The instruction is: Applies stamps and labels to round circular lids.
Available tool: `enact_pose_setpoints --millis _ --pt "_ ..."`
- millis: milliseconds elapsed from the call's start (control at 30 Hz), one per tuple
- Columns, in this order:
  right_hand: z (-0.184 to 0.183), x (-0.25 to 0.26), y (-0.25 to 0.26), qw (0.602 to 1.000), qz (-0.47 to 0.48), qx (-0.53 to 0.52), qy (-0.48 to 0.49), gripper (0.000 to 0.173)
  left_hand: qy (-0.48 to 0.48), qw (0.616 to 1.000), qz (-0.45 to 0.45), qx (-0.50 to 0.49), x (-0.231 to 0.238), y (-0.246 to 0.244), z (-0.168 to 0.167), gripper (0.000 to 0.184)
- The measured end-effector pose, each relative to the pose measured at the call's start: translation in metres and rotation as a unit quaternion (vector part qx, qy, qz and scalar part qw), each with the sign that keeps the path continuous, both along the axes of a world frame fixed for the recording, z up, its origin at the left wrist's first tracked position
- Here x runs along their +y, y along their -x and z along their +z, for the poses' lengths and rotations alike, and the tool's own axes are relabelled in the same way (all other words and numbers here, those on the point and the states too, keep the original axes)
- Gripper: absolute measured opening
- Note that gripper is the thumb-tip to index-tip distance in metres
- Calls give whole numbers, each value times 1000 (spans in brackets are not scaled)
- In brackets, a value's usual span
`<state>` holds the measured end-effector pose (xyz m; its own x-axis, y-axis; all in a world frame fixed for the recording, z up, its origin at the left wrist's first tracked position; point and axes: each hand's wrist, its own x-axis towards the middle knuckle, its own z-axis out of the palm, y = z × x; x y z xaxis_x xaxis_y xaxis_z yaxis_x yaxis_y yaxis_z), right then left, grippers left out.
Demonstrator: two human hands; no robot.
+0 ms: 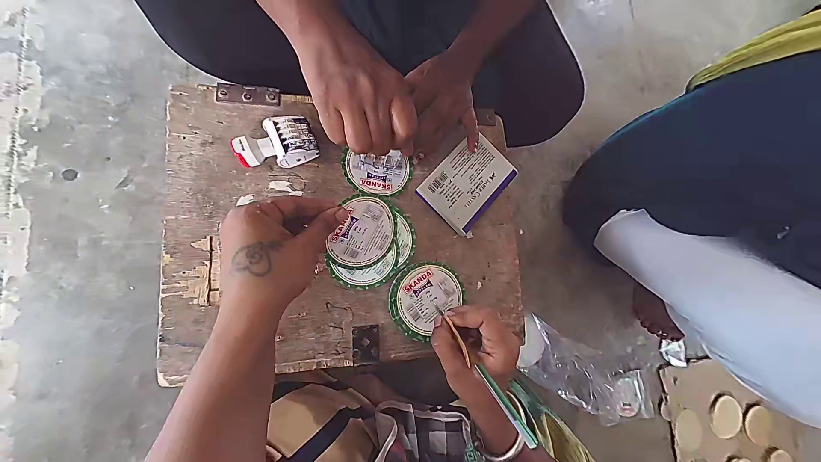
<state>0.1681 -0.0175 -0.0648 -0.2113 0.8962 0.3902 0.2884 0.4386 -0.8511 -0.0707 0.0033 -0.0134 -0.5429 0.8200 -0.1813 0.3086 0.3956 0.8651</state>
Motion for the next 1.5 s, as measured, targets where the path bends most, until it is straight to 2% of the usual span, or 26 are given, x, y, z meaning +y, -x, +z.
enact_pose_setpoints --millis 233,333,533,600,700,800,900,967,1033,1100,1167,1233,1267,1333,1400,1467,1500 --pt "-1 6 -4 1000 4 9 7 7 41 998 -52 24 1 -1 -1 12" --pt "0 6 -4 1000 9 22 11 8 49 998 -43 -2 -1 2 6 28" --pt "1 6 -4 999 7 30 9 8 27 998 -22 -45 1 3 8 34" --pt "1 6 -4 999 8 35 17 8 45 998 -20 -25 2 4 7 36" --pt "0 5 -5 999 12 45 28 8 61 996 -19 62 2 4 5 38" --pt "-2 5 -6 998 15 47 32 9 -3 988 -59 142 -4 -1 2 31" --pt "-4 4 -8 998 16 38 36 7 -124 961 -170 180 -18 -27 -7 15" --pt "-3 3 -8 998 8 36 46 6 -164 939 -235 189 -26 -50 -13 16" --pt "-4 5 -7 998 2 36 53 6 -179 928 -256 204 -26 -65 -17 19" --pt "-4 5 -7 997 4 46 56 7 -170 948 -228 144 -19 -64 -15 30" --pt "-5 6 -6 997 10 53 49 7 -129 974 -174 -67 -5 -50 -8 48" --pt "-5 5 -6 998 10 45 40 7 -99 943 -86 -305 8 -37 -2 56" --pt "-4 6 -6 998 10 42 36 7 -99 922 -44 -371 13 -35 1 53" --pt "-2 7 -6 999 8 39 35 8 -100 906 -28 -410 13 -34 3 51" --pt "-1 7 -7 998 7 43 43 9 -102 928 -107 -342 4 -36 0 53" --pt "-1 7 -9 998 8 46 52 8 -129 956 -207 -165 -8 -41 -4 43" --pt "0 7 -9 998 10 43 55 8 -143 956 -247 -60 -14 -46 -7 36"
